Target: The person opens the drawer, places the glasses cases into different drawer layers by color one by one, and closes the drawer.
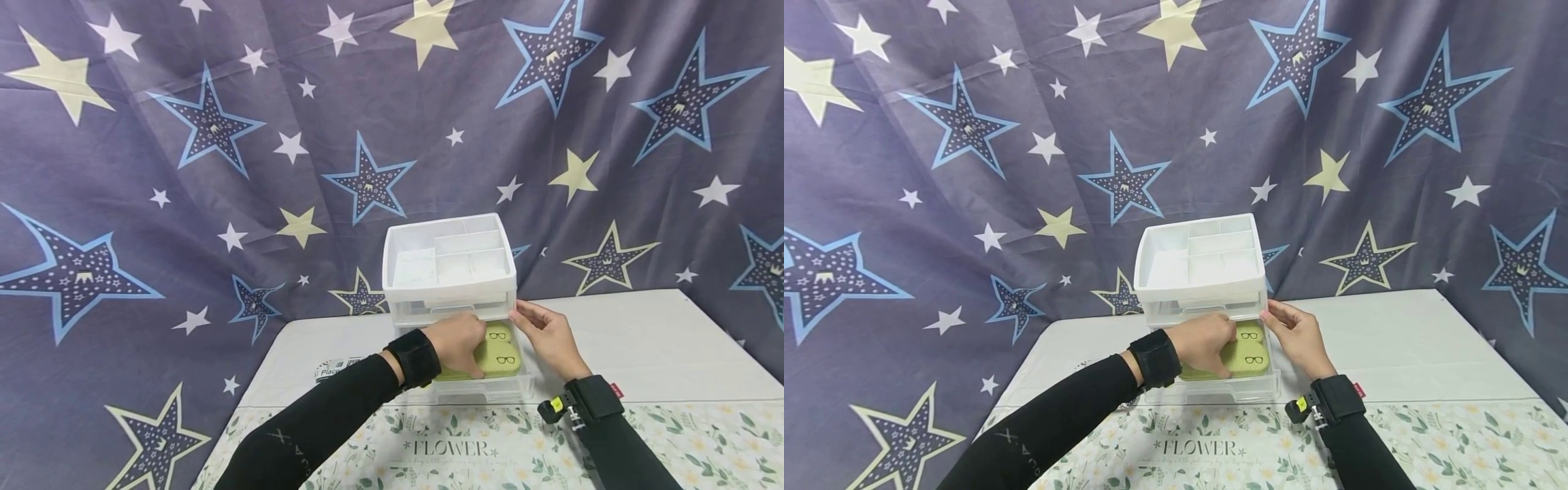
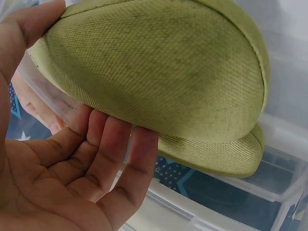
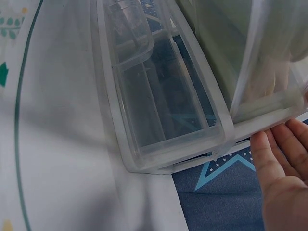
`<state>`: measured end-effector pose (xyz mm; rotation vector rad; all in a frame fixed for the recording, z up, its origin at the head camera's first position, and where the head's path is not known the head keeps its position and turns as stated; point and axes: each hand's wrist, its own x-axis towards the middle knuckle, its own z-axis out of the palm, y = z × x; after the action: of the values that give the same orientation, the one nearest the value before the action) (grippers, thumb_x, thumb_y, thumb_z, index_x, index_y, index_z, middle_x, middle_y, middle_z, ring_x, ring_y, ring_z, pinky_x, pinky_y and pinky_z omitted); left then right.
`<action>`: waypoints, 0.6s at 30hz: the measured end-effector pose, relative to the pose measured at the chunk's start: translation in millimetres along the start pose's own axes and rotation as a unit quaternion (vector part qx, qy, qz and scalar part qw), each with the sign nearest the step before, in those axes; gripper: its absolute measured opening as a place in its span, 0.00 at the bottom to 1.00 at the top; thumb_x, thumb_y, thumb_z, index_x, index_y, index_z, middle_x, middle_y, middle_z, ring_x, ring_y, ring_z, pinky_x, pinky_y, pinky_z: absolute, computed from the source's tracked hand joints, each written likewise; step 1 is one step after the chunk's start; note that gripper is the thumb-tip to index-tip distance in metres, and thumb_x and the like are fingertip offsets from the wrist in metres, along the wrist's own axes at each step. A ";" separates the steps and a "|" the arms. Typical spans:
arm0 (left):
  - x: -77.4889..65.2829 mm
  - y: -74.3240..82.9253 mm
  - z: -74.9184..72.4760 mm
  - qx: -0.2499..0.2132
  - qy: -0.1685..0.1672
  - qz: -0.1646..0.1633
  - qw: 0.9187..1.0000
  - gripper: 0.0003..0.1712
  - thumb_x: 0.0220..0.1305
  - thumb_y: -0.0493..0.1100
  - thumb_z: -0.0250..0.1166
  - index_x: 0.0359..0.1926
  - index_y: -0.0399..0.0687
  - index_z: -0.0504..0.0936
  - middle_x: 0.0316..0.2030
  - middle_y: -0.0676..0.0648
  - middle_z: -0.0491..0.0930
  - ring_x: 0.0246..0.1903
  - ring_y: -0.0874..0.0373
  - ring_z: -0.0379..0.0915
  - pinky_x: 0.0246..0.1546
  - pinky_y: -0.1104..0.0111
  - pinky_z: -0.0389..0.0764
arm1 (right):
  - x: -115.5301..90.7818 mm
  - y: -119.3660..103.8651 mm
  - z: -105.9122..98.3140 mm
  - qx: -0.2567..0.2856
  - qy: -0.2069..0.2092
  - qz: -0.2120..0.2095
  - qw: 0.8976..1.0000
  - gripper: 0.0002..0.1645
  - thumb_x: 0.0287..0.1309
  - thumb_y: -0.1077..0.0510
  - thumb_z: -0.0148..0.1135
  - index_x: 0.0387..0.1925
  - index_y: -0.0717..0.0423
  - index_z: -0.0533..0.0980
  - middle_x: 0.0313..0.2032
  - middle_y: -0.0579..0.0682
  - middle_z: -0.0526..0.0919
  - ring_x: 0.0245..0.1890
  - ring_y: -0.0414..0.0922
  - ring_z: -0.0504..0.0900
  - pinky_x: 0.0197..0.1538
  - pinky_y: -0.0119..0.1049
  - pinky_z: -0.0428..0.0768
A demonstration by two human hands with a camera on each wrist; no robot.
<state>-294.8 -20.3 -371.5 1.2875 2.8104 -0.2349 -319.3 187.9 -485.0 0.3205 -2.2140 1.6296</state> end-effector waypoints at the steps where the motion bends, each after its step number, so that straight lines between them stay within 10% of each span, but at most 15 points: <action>1: 0.2 0.2 0.4 0.003 -0.001 0.000 1.000 0.22 0.50 0.56 0.82 0.27 0.52 0.77 0.25 0.58 0.74 0.26 0.65 0.69 0.24 0.77 0.70 | -0.1 -0.2 -0.1 0.001 0.000 0.000 1.000 0.30 0.71 0.44 0.64 0.65 0.59 0.77 0.55 0.58 0.85 0.48 0.23 0.78 0.53 0.17 0.76; 18: 1.3 6.5 3.0 0.024 -0.030 -0.036 0.999 0.23 0.54 0.59 0.80 0.36 0.49 0.81 0.29 0.57 0.75 0.29 0.64 0.69 0.30 0.75 0.73 | -1.3 -2.3 -0.5 -0.002 -0.001 0.000 1.000 0.30 0.71 0.45 0.64 0.65 0.59 0.77 0.55 0.58 0.85 0.50 0.27 0.79 0.54 0.17 0.76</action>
<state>-290.8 -15.7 -375.3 1.1688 2.8202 -0.3395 -317.1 187.7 -483.4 0.3210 -2.2189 1.6270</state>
